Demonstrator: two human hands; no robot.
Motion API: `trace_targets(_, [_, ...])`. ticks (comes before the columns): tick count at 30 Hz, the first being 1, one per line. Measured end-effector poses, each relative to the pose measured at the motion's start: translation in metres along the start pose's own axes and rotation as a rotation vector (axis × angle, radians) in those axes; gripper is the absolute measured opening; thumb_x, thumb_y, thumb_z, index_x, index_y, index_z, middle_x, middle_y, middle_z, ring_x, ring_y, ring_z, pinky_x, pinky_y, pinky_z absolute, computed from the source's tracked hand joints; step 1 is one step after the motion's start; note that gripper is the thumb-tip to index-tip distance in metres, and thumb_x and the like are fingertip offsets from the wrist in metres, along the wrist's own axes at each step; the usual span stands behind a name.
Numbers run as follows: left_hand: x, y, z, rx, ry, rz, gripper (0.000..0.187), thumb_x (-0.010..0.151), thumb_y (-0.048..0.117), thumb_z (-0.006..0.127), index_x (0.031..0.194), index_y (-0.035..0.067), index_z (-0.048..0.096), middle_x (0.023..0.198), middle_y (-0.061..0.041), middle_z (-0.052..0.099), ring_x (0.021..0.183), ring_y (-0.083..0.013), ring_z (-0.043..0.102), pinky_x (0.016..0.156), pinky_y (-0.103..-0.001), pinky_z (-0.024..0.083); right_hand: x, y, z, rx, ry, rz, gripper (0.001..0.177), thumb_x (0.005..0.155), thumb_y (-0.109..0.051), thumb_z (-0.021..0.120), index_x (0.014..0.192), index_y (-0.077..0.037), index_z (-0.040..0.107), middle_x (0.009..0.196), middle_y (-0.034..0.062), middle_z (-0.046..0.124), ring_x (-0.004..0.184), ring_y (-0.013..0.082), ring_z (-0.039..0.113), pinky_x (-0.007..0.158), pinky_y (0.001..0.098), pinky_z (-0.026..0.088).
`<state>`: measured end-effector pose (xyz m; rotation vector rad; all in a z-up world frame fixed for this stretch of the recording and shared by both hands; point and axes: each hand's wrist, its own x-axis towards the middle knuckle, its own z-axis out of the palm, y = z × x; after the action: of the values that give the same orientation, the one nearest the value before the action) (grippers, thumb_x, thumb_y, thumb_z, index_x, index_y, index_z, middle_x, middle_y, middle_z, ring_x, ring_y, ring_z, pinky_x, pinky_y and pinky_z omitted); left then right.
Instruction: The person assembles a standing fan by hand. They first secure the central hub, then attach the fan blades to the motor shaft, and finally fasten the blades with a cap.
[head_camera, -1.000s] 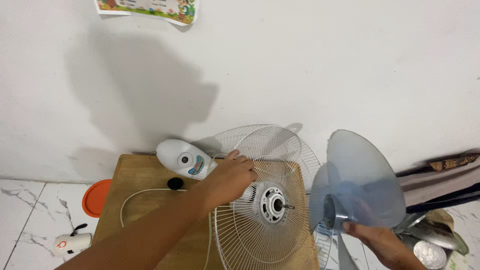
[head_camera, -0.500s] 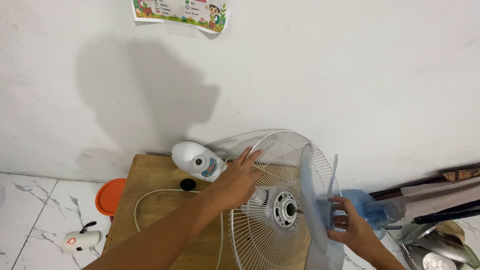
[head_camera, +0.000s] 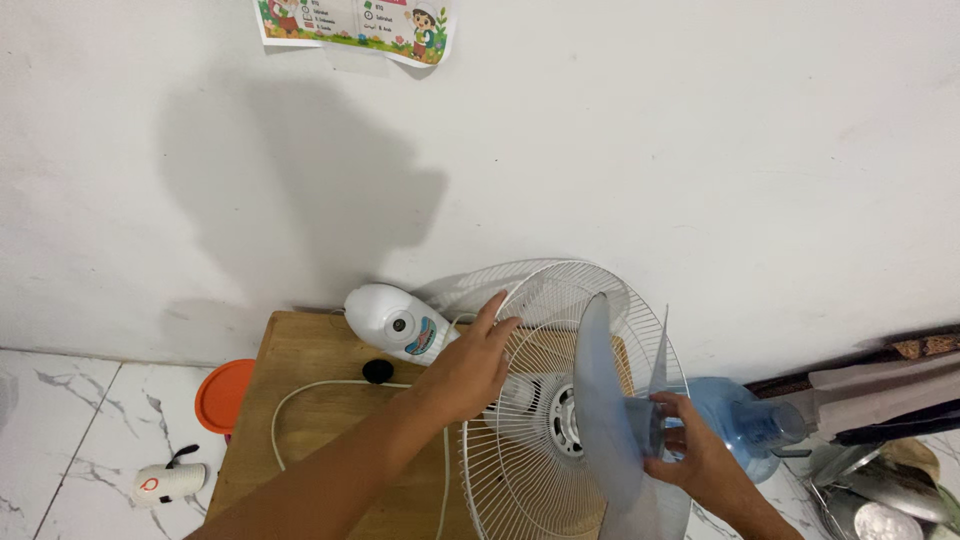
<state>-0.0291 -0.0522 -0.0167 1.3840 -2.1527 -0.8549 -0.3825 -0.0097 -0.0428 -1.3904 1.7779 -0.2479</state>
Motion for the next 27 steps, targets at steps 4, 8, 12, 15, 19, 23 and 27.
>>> trace_targets(4, [0.003,0.001,0.001,0.007,-0.107,-0.124,0.061,0.097,0.007,0.053,0.153,-0.002,0.029,0.168,-0.018,0.008,0.112,-0.0311,0.066,0.097,-0.041,0.056,0.000,0.001,0.000,-0.082,-0.005,-0.054,0.095,0.071,-0.009,0.093,0.150,-0.020,0.041,0.136,0.0130,0.061,0.121,0.0274,0.068,0.109,0.0407,0.055])
trace_targets(8, [0.003,0.001,0.001,0.013,-0.092,-0.112,0.067,0.096,0.008,0.053,0.155,-0.003,0.022,0.167,-0.018,0.007,0.112,-0.0313,0.065,0.096,-0.040,0.057,0.002,-0.003,0.000,-0.100,-0.018,-0.047,0.097,0.070,-0.012,0.094,0.151,-0.019,0.041,0.136,0.0129,0.061,0.119,0.0272,0.070,0.108,0.0409,0.057])
trace_targets(12, [0.001,-0.005,0.002,0.014,-0.101,-0.105,0.069,0.096,0.004,0.052,0.156,-0.003,0.020,0.169,-0.017,0.007,0.112,-0.0345,0.066,0.099,-0.043,0.054,-0.005,-0.010,-0.001,-0.124,0.012,-0.099,0.095,0.069,-0.016,0.094,0.150,-0.022,0.044,0.137,0.0074,0.063,0.115,0.0257,0.072,0.106,0.0397,0.058])
trace_targets(15, [0.002,-0.007,0.004,0.056,-0.047,-0.037,0.070,0.094,0.004,0.054,0.155,-0.005,0.019,0.167,-0.018,0.005,0.125,-0.0377,0.057,0.102,-0.042,0.051,-0.009,-0.016,0.002,-0.282,0.034,-0.126,0.099,0.070,-0.022,0.094,0.152,-0.029,0.040,0.142,0.0026,0.052,0.117,0.0234,0.068,0.104,0.0356,0.061])
trace_targets(19, [0.003,-0.003,0.003,0.086,-0.023,-0.060,0.067,0.096,0.005,0.051,0.156,-0.003,0.022,0.169,-0.015,0.008,0.125,-0.0368,0.058,0.105,-0.042,0.051,-0.014,-0.018,0.008,-0.326,0.078,-0.156,0.103,0.068,-0.026,0.095,0.154,-0.030,0.039,0.140,0.0031,0.052,0.119,0.0260,0.066,0.103,0.0380,0.059])
trace_targets(23, [0.003,0.002,-0.001,0.152,-0.144,-0.208,0.068,0.099,0.010,0.049,0.158,0.004,0.016,0.171,-0.006,0.003,0.123,-0.0279,0.062,0.107,-0.054,0.039,-0.017,-0.017,0.016,-0.355,0.129,-0.248,0.105,0.065,-0.029,0.094,0.154,-0.030,0.039,0.139,0.0051,0.050,0.120,0.0262,0.064,0.101,0.0377,0.059])
trace_targets(27, [0.004,-0.002,0.000,0.209,-0.117,-0.142,0.068,0.099,0.010,0.046,0.158,0.004,0.013,0.173,-0.007,0.003,0.123,-0.0289,0.062,0.108,-0.046,0.049,-0.020,-0.017,0.022,-0.325,0.122,-0.237,0.103,0.067,-0.029,0.091,0.155,-0.030,0.039,0.141,0.0052,0.048,0.118,0.0246,0.066,0.100,0.0342,0.061])
